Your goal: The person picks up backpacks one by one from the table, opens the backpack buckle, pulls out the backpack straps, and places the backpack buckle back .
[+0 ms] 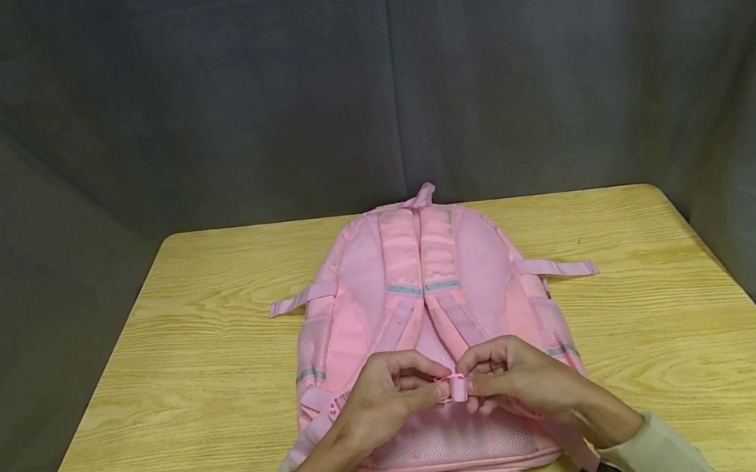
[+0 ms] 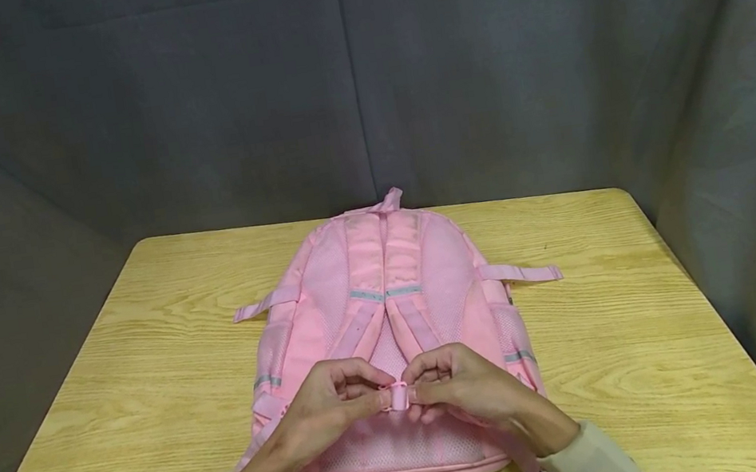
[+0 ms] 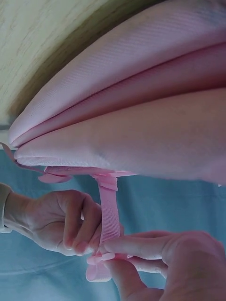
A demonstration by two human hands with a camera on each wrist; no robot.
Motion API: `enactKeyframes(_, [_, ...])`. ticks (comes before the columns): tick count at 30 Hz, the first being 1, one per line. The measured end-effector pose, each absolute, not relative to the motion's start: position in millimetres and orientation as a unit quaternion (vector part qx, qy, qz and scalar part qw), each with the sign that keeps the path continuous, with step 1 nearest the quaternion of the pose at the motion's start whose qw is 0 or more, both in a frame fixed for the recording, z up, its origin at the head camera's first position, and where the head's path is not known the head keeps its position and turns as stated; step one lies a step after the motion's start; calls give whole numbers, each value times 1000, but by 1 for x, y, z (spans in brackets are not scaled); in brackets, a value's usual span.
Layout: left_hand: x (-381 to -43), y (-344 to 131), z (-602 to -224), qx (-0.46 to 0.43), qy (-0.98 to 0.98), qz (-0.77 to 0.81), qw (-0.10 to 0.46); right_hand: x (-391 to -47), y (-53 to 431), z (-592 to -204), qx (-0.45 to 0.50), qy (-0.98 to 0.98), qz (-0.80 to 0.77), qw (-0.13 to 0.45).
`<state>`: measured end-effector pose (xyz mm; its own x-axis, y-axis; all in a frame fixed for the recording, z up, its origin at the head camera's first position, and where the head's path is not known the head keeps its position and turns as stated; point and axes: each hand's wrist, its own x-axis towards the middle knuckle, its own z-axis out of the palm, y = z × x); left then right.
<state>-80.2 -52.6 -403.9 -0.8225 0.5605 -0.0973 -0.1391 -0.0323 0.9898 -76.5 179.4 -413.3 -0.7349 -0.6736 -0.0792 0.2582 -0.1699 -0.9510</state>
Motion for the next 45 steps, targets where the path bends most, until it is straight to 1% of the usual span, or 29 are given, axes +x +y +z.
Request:
enactKeyframes(7, [-80,-52,-404,163,658,692,248,-76,179,-417,-188,527,-761,328])
enactKeyframes(18, [-79,-52,-405,175,659,689,244,-75,178,-419,-177,516,-768,334])
enactKeyframes(32, [-81,-54,-404,166,650,702,238,-76,177,-414,-180,535,-757,330])
enactKeyframes(45, [-81,-53,-405,131,654,709,232,-76,175,-414,-116,545,-760,335])
